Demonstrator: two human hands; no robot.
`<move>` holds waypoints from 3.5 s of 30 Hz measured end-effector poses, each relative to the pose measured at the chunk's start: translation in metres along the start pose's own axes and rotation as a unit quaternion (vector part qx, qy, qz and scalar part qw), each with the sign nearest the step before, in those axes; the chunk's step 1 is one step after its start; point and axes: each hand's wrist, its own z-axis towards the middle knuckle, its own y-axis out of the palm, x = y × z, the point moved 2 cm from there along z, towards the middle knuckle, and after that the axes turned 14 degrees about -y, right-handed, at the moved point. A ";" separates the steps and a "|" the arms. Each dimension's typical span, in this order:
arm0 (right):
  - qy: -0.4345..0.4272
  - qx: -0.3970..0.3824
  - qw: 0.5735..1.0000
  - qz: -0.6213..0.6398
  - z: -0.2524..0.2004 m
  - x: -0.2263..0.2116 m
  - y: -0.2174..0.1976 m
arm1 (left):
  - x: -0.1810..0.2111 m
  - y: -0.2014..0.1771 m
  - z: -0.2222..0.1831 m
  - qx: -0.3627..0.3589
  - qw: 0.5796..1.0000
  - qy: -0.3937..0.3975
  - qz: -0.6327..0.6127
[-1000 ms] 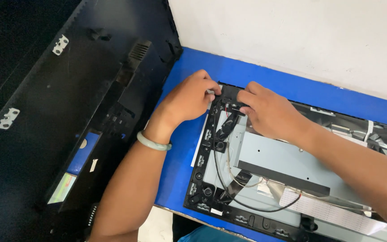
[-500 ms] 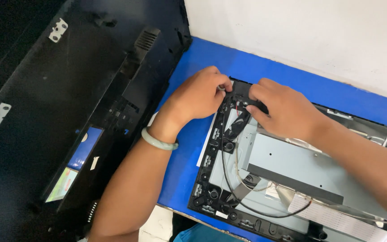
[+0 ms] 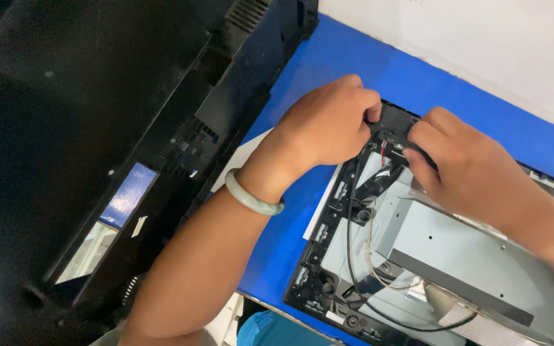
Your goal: Disassembling a flat-screen monitor by disconnecting internal ribbon cables and removing the main circuit board.
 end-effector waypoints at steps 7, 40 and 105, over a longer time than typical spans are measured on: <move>0.075 -0.039 0.996 0.004 0.002 -0.004 0.001 | -0.001 0.002 0.001 -0.011 1.000 -0.020 0.010; -0.105 -0.036 0.991 0.077 0.004 -0.082 -0.008 | -0.014 0.000 -0.002 -0.078 0.997 0.002 -0.022; -0.184 0.042 0.976 0.106 -0.036 -0.160 0.008 | 0.010 0.015 -0.181 -0.020 0.992 -0.026 0.123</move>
